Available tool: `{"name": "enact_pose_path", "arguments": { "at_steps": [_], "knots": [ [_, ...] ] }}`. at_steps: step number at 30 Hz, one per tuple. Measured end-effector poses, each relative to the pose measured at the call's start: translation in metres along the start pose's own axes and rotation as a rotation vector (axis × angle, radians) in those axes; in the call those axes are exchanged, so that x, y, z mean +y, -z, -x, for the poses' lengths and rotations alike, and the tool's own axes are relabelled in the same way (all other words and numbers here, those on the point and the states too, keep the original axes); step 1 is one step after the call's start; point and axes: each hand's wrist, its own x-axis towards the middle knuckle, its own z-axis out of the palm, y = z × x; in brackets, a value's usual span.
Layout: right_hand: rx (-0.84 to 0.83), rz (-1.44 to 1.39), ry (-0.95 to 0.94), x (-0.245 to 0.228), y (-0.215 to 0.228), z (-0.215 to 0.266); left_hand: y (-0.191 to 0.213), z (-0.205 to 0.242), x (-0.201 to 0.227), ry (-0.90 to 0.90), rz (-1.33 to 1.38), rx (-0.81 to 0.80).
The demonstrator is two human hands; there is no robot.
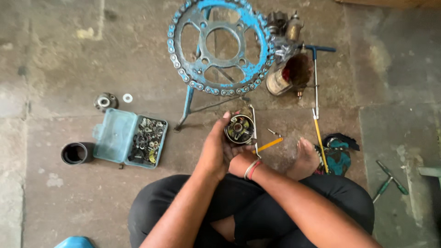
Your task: The person sits on the floor and assembles a cylindrical mechanical component, likely a starter motor. They insert a rotor into a housing, add small metal parts from a container, and use a wrench to tighten a nut. The person repeatedly disassembles and reassembles the unit to check the fit of the internal components.
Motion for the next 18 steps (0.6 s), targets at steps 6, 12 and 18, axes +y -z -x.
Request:
{"name": "enact_pose_path", "arguments": {
  "at_steps": [6,12,18],
  "knots": [
    [-0.038,-0.092,-0.350,0.021,0.163,0.040,-0.003,0.009,0.008,-0.039,0.027,-0.159],
    [0.669,-0.863,0.087,-0.015,0.266,0.145,-0.008,0.013,-0.014,-0.046,-0.084,-0.105],
    [0.749,-0.487,0.089,-0.019,0.238,0.129,0.004,-0.004,-0.039,-0.163,-0.173,-0.084]
  ]
}}
